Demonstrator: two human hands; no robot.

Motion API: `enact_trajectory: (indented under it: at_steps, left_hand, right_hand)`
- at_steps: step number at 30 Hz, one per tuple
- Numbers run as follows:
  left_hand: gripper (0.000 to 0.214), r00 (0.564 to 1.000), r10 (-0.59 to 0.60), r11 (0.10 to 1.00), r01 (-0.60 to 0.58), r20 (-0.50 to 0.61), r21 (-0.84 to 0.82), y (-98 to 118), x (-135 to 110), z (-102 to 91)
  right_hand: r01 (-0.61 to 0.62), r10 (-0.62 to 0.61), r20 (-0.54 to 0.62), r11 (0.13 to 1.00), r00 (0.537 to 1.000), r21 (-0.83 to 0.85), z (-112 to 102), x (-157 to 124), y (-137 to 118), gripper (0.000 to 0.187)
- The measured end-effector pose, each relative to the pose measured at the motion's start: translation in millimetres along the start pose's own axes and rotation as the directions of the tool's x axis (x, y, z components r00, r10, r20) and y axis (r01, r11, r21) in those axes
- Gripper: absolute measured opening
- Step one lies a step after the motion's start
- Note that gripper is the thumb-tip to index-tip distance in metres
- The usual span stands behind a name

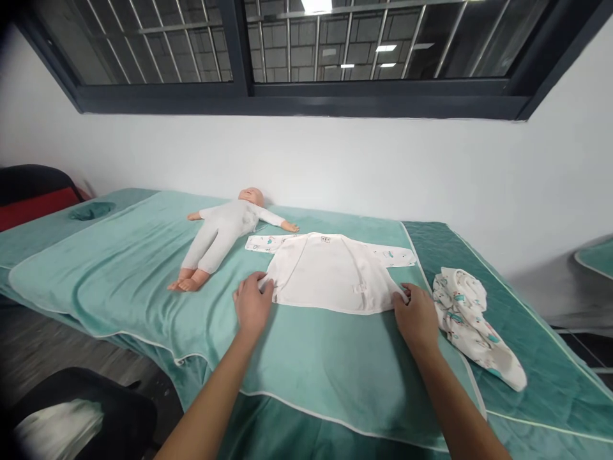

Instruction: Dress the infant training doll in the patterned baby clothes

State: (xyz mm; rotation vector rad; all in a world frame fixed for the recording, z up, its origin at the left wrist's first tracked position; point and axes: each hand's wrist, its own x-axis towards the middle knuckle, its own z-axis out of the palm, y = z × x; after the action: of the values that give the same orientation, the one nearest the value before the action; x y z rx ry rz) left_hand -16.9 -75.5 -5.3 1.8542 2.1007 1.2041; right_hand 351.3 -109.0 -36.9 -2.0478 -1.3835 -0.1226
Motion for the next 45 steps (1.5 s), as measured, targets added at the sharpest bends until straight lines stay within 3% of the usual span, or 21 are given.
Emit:
enact_trajectory:
  at_steps: [6, 10, 14, 17, 19, 22, 24, 27, 29, 30, 32, 34, 36, 38, 41, 45]
  left_hand:
    - [0.022, 0.997, 0.034, 0.974, -0.017, 0.068, -0.227, -2, 10, 6.2]
    - [0.022, 1.0, 0.026, 0.934, -0.021, 0.009, -0.357, -3, 5, 7.1]
    - [0.02, 0.999, -0.029, 0.902, 0.008, -0.041, -0.432, -4, 5, 4.2]
    - [0.019, 0.997, -0.029, 0.892, -0.004, -0.066, -0.453, -10, 13, -4.0]
    - [0.02, 0.995, -0.01, 0.9, -0.036, -0.104, -0.434, -18, 25, -15.2]
    - [0.023, 0.982, -0.003, 0.93, -0.067, -0.189, -0.362, -37, 54, -41.6]
    - [0.026, 0.967, 0.012, 0.954, -0.087, -0.254, -0.287, -54, 82, -62.0]
    - [0.024, 0.957, 0.076, 0.984, -0.117, -0.28, -0.134, -88, 129, -87.5]
    - [0.027, 0.975, 0.021, 0.997, -0.036, -0.223, -0.062, -112, 161, -97.3]
    - [0.032, 0.984, -0.052, 0.997, 0.042, -0.169, -0.061, -123, 176, -99.7]
    - [0.044, 0.97, -0.242, 0.963, 0.24, -0.002, -0.124, -144, 202, -100.5]
    - [0.052, 0.901, -0.367, 0.882, 0.416, 0.232, -0.222, -158, 221, -97.5]
    - [0.055, 0.817, -0.367, 0.783, 0.529, 0.445, -0.327, -165, 236, -92.3]
    - [0.057, 0.746, -0.299, 0.673, 0.607, 0.594, -0.423, -166, 247, -85.4]
    - [0.058, 0.674, -0.255, 0.539, 0.694, 0.693, -0.477, -161, 260, -73.1]
    - [0.054, 0.674, -0.291, 0.486, 0.716, 0.68, -0.502, -150, 264, -58.8]
  right_hand:
    - [-0.044, 0.062, -0.1, 0.985, 0.993, 0.17, -11, -9, -13, 0.039]
    - [-0.059, 0.077, -0.118, 0.988, 0.99, 0.144, -12, -13, -16, 0.035]
    - [0.036, -0.028, -0.245, 0.999, 0.969, 0.027, -13, -18, -19, 0.034]
    - [0.157, -0.159, -0.295, 0.987, 0.942, -0.029, -13, -22, -37, 0.032]
    - [0.269, -0.256, -0.264, 0.963, 0.93, 0.012, -11, -22, -64, 0.03]
    - [0.403, -0.369, -0.194, 0.897, 0.909, 0.183, 3, -10, -126, 0.028]
    - [0.407, -0.394, -0.109, 0.852, 0.912, 0.329, 23, 10, -176, 0.029]
    - [0.314, -0.405, 0.103, 0.824, 0.909, 0.471, 71, 56, -254, 0.034]
    - [0.234, -0.382, 0.264, 0.859, 0.886, 0.456, 112, 92, -303, 0.042]
    - [0.181, -0.352, 0.368, 0.887, 0.861, 0.425, 132, 111, -325, 0.048]
    - [0.107, -0.304, 0.463, 0.909, 0.832, 0.404, 171, 146, -365, 0.059]
    - [0.061, -0.285, 0.543, 0.918, 0.79, 0.392, 204, 176, -398, 0.072]
    - [0.041, -0.287, 0.6, 0.92, 0.746, 0.39, 230, 198, -424, 0.087]
    - [0.035, -0.306, 0.634, 0.915, 0.71, 0.402, 248, 212, -442, 0.095]
    - [0.027, -0.347, 0.667, 0.897, 0.659, 0.441, 262, 220, -457, 0.084]
    - [0.023, -0.397, 0.685, 0.874, 0.611, 0.486, 256, 219, -455, 0.063]
